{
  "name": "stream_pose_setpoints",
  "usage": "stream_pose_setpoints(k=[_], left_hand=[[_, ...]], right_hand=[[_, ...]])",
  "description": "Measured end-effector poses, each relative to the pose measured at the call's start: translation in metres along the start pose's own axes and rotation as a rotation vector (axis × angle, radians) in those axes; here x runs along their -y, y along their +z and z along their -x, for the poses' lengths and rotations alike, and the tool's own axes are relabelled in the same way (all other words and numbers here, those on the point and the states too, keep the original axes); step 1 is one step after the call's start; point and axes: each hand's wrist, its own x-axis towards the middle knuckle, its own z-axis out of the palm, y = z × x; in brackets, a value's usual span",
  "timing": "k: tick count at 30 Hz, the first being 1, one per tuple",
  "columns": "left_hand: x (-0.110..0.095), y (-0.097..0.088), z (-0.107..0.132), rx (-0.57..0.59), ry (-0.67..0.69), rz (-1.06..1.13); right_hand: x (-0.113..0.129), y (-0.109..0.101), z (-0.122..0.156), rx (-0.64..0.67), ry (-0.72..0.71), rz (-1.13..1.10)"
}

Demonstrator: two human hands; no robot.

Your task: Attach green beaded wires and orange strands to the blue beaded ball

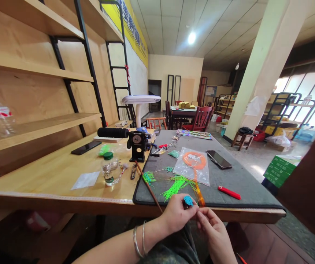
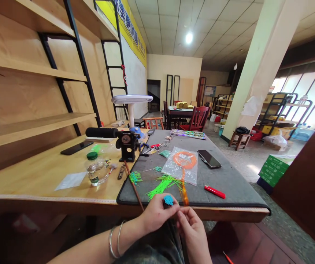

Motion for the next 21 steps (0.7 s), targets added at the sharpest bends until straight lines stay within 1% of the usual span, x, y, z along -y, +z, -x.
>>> stream_pose_setpoints(k=[3, 5, 6, 7, 10, 12, 14, 17, 21], left_hand=[[-0.005, -0.009, -0.007, 0.021, 0.009, -0.021], [-0.008, -0.023, -0.019, 0.004, 0.042, -0.093], [-0.008, -0.033, -0.028, -0.024, 0.062, -0.186], [-0.007, -0.044, -0.039, -0.028, 0.075, -0.313], [0.002, -0.085, -0.075, -0.062, 0.07, -0.45], [0.011, -0.109, -0.096, -0.048, 0.062, -0.56], [0.018, -0.127, -0.109, 0.004, 0.046, -0.673], [0.025, -0.138, -0.117, 0.083, 0.014, -0.817], [0.029, -0.138, -0.118, 0.166, -0.02, -0.949]], right_hand=[[-0.003, -0.001, 0.001, -0.039, -0.051, 0.042], [-0.004, -0.002, 0.002, -0.055, -0.049, 0.052], [-0.005, -0.002, 0.003, -0.058, -0.04, 0.051], [-0.006, -0.002, 0.004, -0.057, -0.028, 0.05], [-0.011, -0.003, 0.007, -0.047, 0.002, 0.053], [-0.013, -0.003, 0.008, -0.047, 0.014, 0.059], [-0.014, -0.001, 0.011, -0.057, 0.013, 0.057], [-0.012, 0.001, 0.015, -0.052, 0.009, 0.047], [-0.011, 0.001, 0.018, -0.03, 0.001, 0.059]])
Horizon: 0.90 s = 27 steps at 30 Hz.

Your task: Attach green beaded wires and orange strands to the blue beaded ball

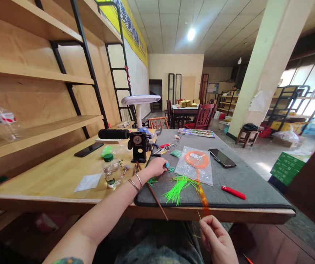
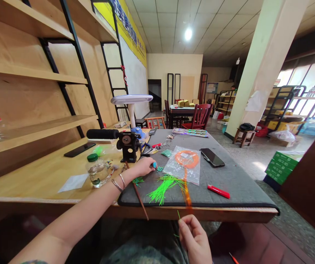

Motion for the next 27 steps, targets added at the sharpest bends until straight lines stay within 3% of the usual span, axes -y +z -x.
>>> stream_pose_setpoints(k=[7, 13, 17, 20, 23, 27], left_hand=[[0.005, 0.004, -0.002, 0.023, -0.006, -0.019], [-0.001, -0.011, 0.001, -0.108, 0.001, 0.217], [-0.032, -0.013, 0.036, -0.125, 0.054, 0.473], [-0.069, 0.008, 0.084, -0.063, 0.081, 0.648], [-0.105, 0.04, 0.123, 0.028, -0.043, 1.076], [-0.131, 0.064, 0.14, 0.105, -0.27, 1.348]], right_hand=[[-0.005, -0.002, -0.001, 0.01, 0.006, 0.001], [-0.007, 0.003, 0.003, 0.005, -0.024, -0.04], [-0.004, 0.007, 0.008, -0.007, -0.063, -0.044], [-0.003, 0.011, 0.016, -0.005, -0.09, -0.03], [-0.003, 0.014, 0.024, -0.014, -0.136, -0.036], [-0.007, 0.012, 0.027, 0.045, -0.152, -0.048]])
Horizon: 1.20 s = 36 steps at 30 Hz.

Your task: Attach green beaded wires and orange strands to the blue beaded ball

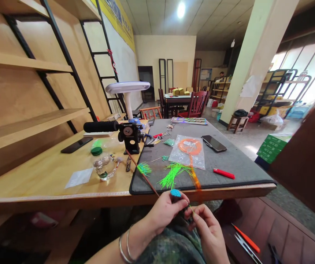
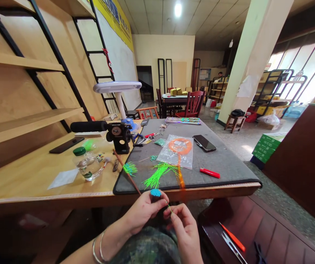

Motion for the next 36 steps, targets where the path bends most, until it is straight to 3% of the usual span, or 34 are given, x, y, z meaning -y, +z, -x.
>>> stream_pose_setpoints(k=[4, 16, 25, 36], left_hand=[[-0.004, 0.006, -0.003, 0.065, -0.04, 0.127], [-0.013, 0.0, -0.002, 0.063, -0.056, 0.124], [-0.009, -0.003, -0.002, 0.071, 0.005, 0.07], [-0.006, -0.005, 0.0, 0.192, 0.113, -0.039]], right_hand=[[-0.002, -0.002, -0.002, 0.019, -0.004, -0.04], [0.002, 0.005, -0.003, 0.025, 0.007, -0.068], [0.005, 0.008, -0.005, 0.021, 0.017, -0.07], [0.014, 0.011, -0.004, -0.021, 0.017, 0.024]])
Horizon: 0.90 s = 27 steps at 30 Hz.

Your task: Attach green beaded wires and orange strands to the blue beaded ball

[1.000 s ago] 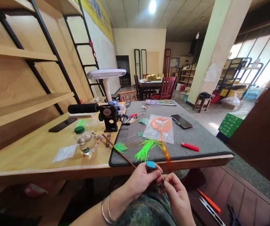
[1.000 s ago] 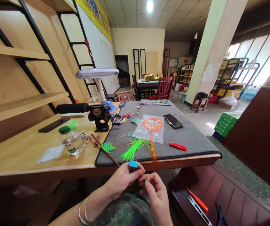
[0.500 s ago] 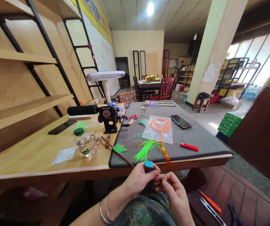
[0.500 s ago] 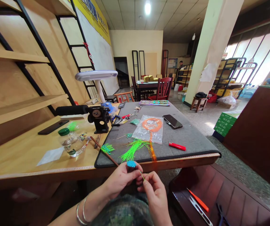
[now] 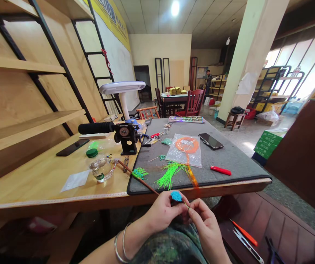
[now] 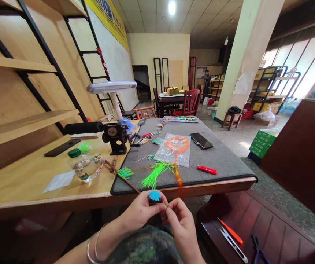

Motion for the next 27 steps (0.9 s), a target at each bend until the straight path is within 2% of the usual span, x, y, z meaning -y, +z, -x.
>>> stream_pose_setpoints(k=[3, 6, 11, 13, 17, 21, 25, 27], left_hand=[[0.0, -0.001, 0.001, -0.018, 0.032, -0.081], [-0.008, -0.003, 0.001, -0.076, 0.075, -0.254], [-0.024, 0.0, -0.001, -0.14, 0.191, -0.555], [-0.026, 0.002, -0.003, -0.145, 0.224, -0.594], [-0.023, 0.008, -0.005, -0.181, 0.266, -0.603], [-0.01, 0.015, -0.004, -0.2, 0.288, -0.503], [0.009, 0.022, -0.003, -0.186, 0.207, -0.34], [0.018, 0.024, -0.003, -0.142, 0.168, -0.315]], right_hand=[[0.002, -0.002, 0.0, -0.003, -0.017, 0.013], [0.005, -0.012, -0.003, 0.01, -0.024, 0.107], [0.014, -0.024, -0.007, -0.14, -0.148, 0.288], [0.018, -0.022, -0.008, -0.109, -0.114, 0.255], [0.02, -0.014, -0.008, 0.021, 0.048, 0.119], [0.02, -0.016, -0.007, -0.025, 0.08, 0.032], [0.02, -0.026, -0.006, -0.046, 0.096, -0.058], [0.02, -0.03, -0.005, -0.041, 0.112, -0.11]])
